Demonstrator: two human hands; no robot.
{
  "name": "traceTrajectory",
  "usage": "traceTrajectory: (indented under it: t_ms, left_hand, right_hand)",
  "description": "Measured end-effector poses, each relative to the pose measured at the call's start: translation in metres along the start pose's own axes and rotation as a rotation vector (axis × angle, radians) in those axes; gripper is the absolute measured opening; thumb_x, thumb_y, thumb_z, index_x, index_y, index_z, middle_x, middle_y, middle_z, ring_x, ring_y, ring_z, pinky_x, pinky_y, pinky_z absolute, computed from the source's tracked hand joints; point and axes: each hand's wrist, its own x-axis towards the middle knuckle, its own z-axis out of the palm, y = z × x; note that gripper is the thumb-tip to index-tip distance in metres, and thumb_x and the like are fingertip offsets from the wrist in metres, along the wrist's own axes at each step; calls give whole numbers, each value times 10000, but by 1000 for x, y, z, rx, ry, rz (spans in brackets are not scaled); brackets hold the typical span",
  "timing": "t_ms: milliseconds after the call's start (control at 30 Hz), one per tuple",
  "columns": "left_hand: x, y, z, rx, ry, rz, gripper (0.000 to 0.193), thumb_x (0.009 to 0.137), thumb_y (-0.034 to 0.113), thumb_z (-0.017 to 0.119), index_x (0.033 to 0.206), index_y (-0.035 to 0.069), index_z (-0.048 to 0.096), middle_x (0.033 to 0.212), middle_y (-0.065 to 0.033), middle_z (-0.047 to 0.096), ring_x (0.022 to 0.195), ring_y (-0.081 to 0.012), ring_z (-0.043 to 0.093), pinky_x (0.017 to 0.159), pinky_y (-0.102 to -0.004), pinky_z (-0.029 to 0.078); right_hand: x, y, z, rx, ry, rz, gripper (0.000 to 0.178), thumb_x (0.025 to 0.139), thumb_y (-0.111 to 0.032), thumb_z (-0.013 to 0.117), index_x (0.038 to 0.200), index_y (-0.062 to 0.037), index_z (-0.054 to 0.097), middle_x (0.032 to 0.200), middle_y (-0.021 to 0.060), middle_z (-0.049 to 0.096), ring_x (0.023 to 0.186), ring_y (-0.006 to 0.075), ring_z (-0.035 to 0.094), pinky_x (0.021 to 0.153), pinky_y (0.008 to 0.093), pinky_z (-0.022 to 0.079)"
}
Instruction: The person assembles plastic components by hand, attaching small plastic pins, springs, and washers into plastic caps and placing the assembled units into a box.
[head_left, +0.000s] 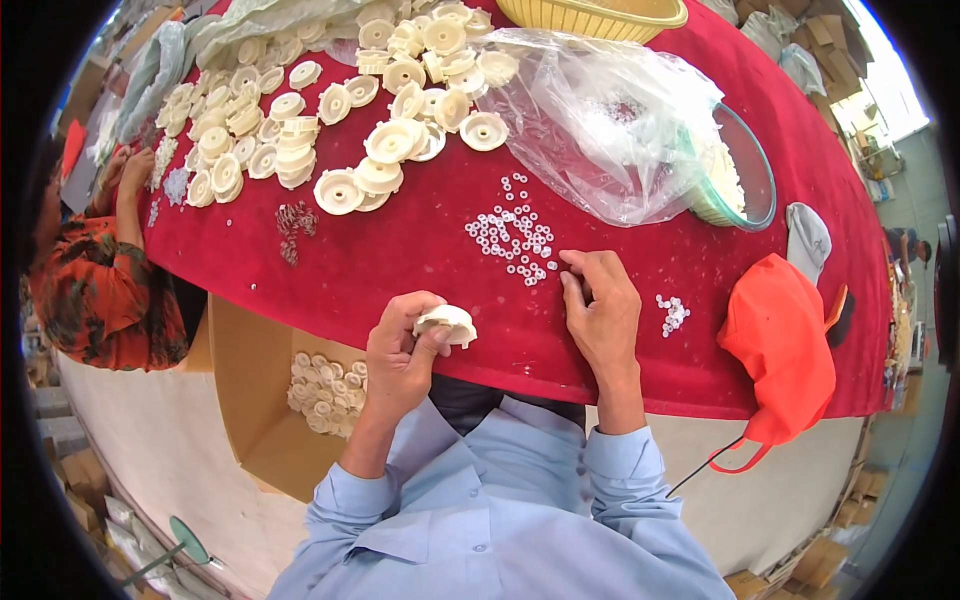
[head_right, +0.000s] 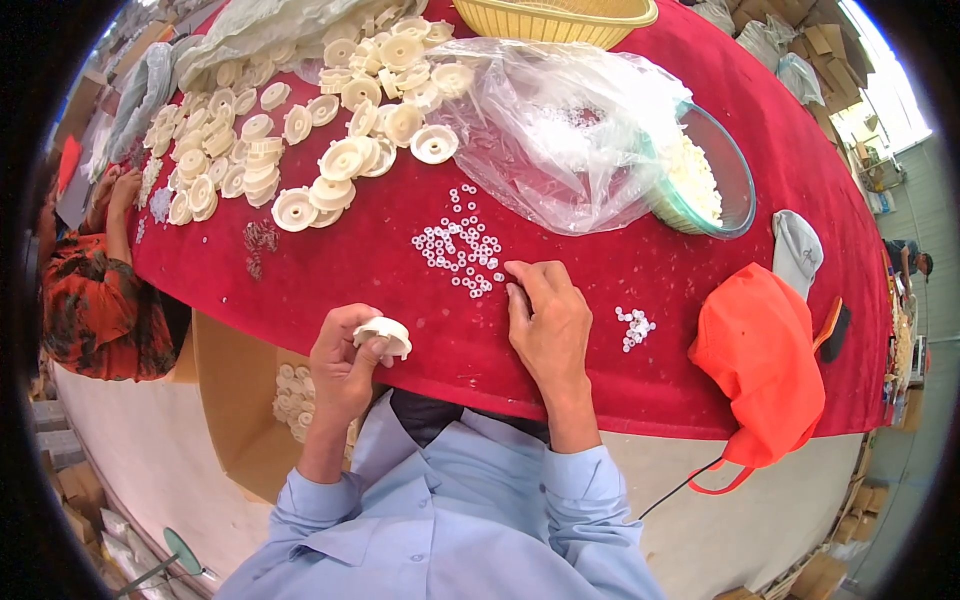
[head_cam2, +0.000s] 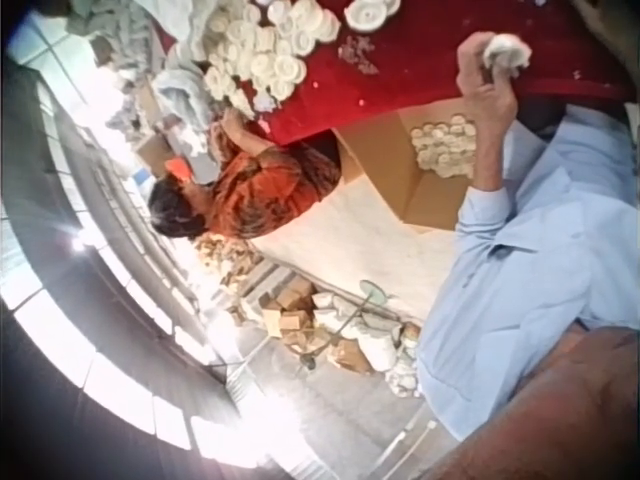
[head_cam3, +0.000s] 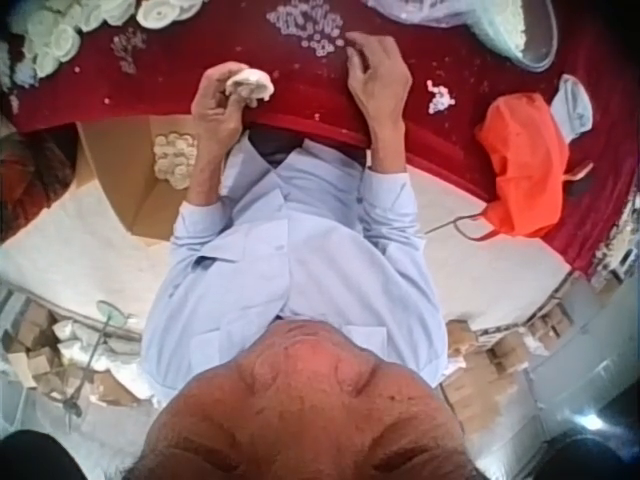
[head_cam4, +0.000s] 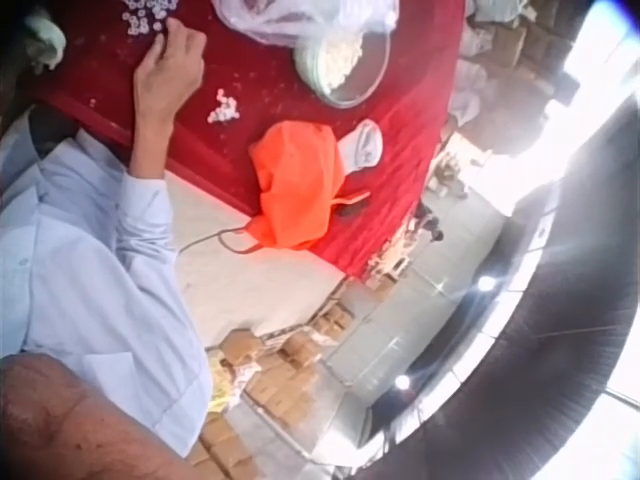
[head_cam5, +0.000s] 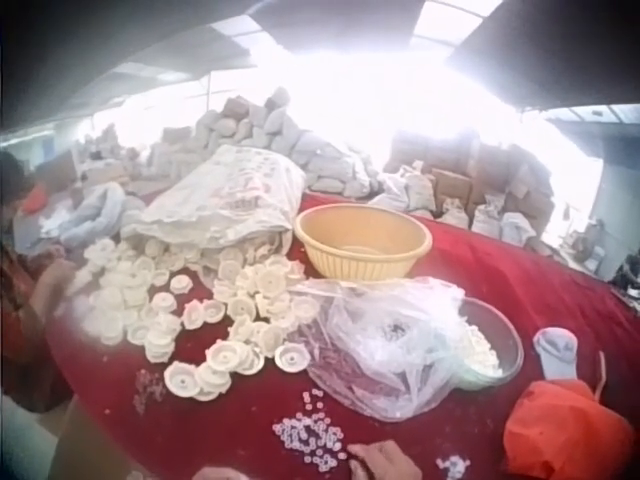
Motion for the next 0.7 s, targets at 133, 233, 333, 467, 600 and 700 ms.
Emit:
traceTrajectory:
  t_ms: [133, 233, 333, 467, 600, 700]
  left_hand:
    - [0, -1, 0, 4, 6, 10, 209, 1022, 17, 614, 1223, 6, 561, 993, -89, 689, 770, -97, 618, 667, -228, 505]
    - [-1, -2, 0, -1, 4, 19, 204, 1025, 26, 617, 1220, 8, 561, 988, -85, 688, 764, -93, 616, 666, -226, 503]
    - [-1, -2, 0, -13, 11, 6, 198, 1025, 28, 618, 1214, 8, 563, 980, -83, 688, 759, -90, 613, 668, -226, 504]
    - [0, -1, 0, 11, 7, 0, 190, 1026, 23, 613, 1208, 5, 562, 976, -80, 687, 758, -85, 609, 666, -224, 503]
    - [0, -2, 0, 0, -1, 2, 187, 1025, 19, 612, 1205, 5, 561, 974, -79, 688, 758, -82, 609, 664, -221, 502]
    - [1, 0, 1, 10, -3, 2, 187, 1024, 14, 609, 1205, 5, 561, 975, -82, 693, 760, -82, 610, 666, -220, 503]
  right_hand:
    - [0, 0, -2, -45, -29, -106, 160, 835, -48, 765, 987, -90, 735, 921, 72, 655, 769, 283, 665, 677, 395, 509]
    - [-1, 2, -4, -48, -59, -148, 155, 836, -40, 763, 982, -82, 730, 903, 74, 648, 759, 282, 662, 670, 392, 509]
    - [-2, -1, -7, 37, -76, -60, 164, 838, -13, 749, 989, -71, 722, 894, 87, 642, 748, 292, 663, 657, 391, 517]
    - [4, -3, -6, 103, -18, 4, 182, 842, 35, 723, 1001, -52, 715, 905, 109, 647, 750, 301, 673, 646, 385, 533]
    - [6, 1, -7, 56, -55, -73, 202, 847, 39, 715, 1031, -43, 707, 928, 121, 659, 777, 291, 690, 667, 387, 544]
    - [7, 0, -11, -10, -120, -95, 222, 855, 35, 709, 1065, -34, 696, 944, 141, 666, 796, 298, 698, 682, 389, 552]
